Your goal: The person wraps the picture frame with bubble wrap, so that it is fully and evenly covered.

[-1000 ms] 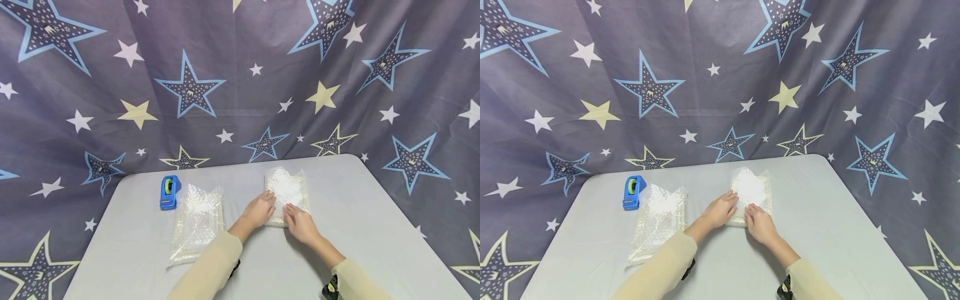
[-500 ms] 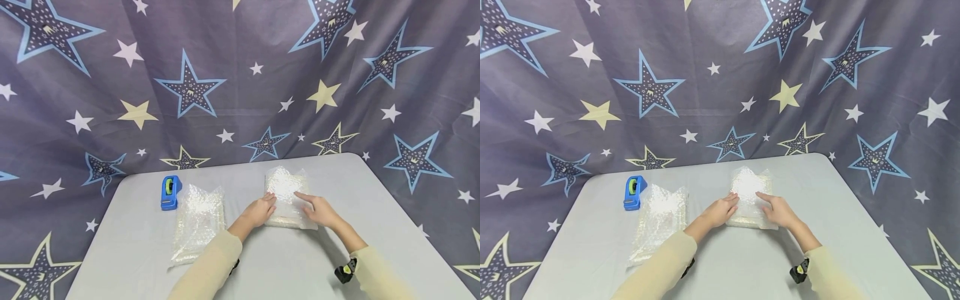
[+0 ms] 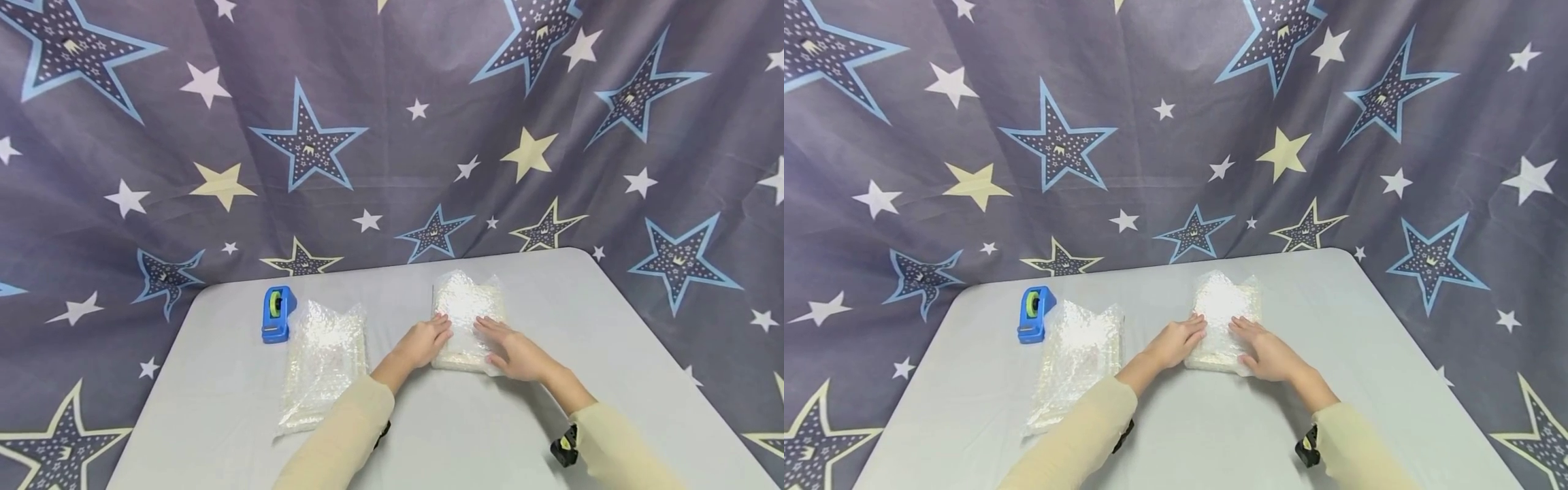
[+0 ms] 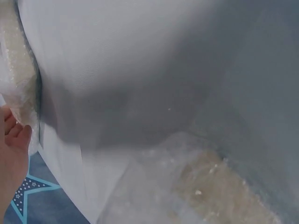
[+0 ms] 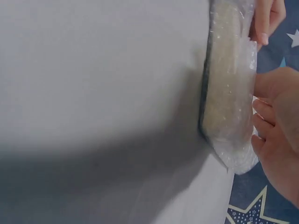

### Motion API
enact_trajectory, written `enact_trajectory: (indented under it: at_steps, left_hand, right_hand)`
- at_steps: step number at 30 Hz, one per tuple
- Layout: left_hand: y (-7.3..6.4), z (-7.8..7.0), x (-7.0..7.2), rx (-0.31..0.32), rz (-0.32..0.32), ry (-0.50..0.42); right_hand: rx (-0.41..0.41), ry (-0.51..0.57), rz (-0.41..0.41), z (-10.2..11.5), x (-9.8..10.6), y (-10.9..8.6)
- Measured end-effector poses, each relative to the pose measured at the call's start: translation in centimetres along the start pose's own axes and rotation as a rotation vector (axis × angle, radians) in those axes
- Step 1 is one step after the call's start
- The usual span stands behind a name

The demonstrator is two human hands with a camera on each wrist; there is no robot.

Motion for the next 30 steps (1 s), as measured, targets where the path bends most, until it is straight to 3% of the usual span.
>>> enact_trajectory:
  at_steps: [4,12,21,30]
  left_hand:
    - [0.1,0.0,0.0,-0.006,-0.002,0.012]
    - [-0.3,-0.1,0.0,-0.027,-0.029,0.029]
    - [-0.5,0.0,0.4,0.019,-0.047,0.133]
    - [-0.7,-0.6,1.0,0.063,-0.049,0.176]
  right_hand:
    - [0.0,0.003,0.066,0.5,-0.5,0.6]
    - [-0.081,0.028,0.172,0.6,-1.3,1.0]
    - [-0.052,-0.041,0.124,0.9,-1.2,1.5]
    - [-0.037,-0.021,0.119,0.9,-1.3,1.8]
Point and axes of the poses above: each hand's wrist, its own y-axis towards the middle knuckle, its own x-axis out of the back of the hand, z = x × y, the point moved 6 cm from there along y, towards the middle knuckle, and after that the axes turned 9 degrees about -y, right-handed, at the moved point
